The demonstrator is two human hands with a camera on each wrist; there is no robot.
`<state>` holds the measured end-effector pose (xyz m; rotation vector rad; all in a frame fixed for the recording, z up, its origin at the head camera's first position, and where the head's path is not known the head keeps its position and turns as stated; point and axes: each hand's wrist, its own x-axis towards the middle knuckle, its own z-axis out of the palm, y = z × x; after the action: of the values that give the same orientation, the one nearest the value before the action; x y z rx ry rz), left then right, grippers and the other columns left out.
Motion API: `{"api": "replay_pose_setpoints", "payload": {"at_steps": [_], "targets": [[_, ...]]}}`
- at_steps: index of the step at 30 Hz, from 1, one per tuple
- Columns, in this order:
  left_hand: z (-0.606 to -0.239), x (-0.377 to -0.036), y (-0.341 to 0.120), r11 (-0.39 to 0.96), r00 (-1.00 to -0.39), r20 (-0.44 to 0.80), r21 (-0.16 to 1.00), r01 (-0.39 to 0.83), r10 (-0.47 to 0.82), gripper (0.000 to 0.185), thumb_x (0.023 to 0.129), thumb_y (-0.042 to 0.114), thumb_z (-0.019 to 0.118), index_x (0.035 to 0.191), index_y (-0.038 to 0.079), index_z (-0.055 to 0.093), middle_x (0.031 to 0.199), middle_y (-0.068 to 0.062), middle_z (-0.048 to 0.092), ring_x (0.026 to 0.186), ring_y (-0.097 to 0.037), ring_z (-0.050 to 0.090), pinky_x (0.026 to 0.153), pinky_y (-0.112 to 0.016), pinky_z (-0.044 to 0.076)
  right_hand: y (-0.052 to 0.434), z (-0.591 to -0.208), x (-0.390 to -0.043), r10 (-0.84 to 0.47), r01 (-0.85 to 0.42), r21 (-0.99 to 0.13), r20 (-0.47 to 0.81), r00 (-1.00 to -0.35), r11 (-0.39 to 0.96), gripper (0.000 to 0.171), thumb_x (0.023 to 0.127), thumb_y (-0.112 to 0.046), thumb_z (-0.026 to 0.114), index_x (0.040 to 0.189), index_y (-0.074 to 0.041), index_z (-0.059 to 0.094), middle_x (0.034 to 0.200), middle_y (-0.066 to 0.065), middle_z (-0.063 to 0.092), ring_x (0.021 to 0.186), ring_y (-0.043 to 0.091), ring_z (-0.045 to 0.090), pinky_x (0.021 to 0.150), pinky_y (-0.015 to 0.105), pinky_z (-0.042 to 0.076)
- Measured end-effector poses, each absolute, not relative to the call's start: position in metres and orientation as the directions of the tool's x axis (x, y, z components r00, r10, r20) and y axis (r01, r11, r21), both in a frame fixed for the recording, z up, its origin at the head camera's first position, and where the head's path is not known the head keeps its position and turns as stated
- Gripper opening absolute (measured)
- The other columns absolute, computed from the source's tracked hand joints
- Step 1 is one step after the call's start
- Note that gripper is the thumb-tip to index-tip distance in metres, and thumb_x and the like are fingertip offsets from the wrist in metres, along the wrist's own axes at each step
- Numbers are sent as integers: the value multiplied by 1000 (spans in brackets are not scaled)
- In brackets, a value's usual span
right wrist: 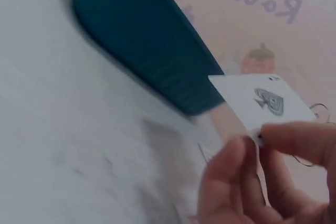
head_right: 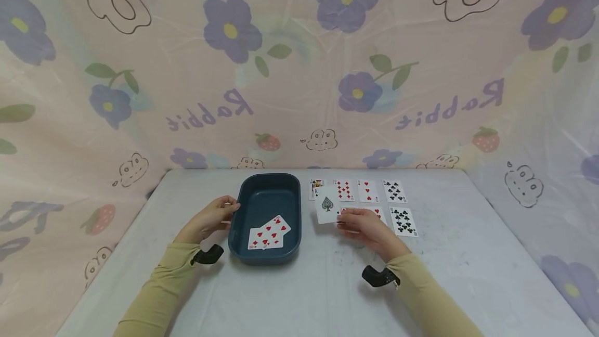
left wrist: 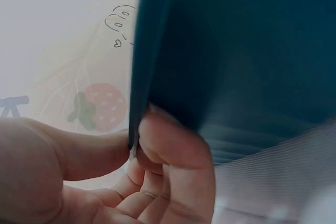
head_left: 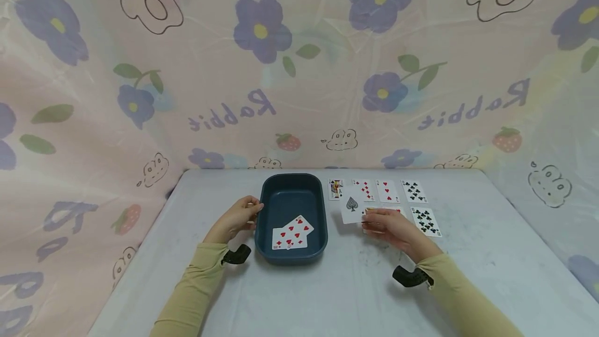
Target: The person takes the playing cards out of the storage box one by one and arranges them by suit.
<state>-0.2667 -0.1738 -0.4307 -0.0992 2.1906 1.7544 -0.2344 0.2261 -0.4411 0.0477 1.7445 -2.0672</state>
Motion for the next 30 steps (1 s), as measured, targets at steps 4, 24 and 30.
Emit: {"api": "replay_pose_setpoints", "payload": {"at_steps": [4, 24, 30], "targets": [[-431, -266, -173, 239, -944, -293, 938, -252, 155, 14, 100, 15, 51, 103, 3, 45, 76, -4, 48, 64, -14, 48, 54, -26, 45, 221, -446, -231, -261, 368, -924, -332, -907, -104, 6, 93, -6, 60, 99, -5, 62, 93, 8, 67, 84, 17, 64, 75, 29, 53], [-431, -269, -173, 237, -939, -312, 932, -274, 142, 15, 100, 15, 51, 105, 3, 45, 79, -4, 49, 63, -14, 48, 53, -25, 45, 205, -458, -227, -217, 402, -911, -376, -901, -90, 24, 93, -1, 59, 112, 13, 56, 92, 14, 69, 81, 18, 67, 76, 30, 54], [-431, -267, -173, 246, -940, -312, 930, -273, 136, 14, 101, 15, 50, 104, 3, 45, 80, -5, 50, 65, -14, 50, 54, -25, 46, 201, -457, -229, -197, 423, -904, -405, -893, -60, 28, 93, -1, 59, 116, 16, 54, 93, 16, 69, 81, 19, 68, 77, 32, 54]]}}
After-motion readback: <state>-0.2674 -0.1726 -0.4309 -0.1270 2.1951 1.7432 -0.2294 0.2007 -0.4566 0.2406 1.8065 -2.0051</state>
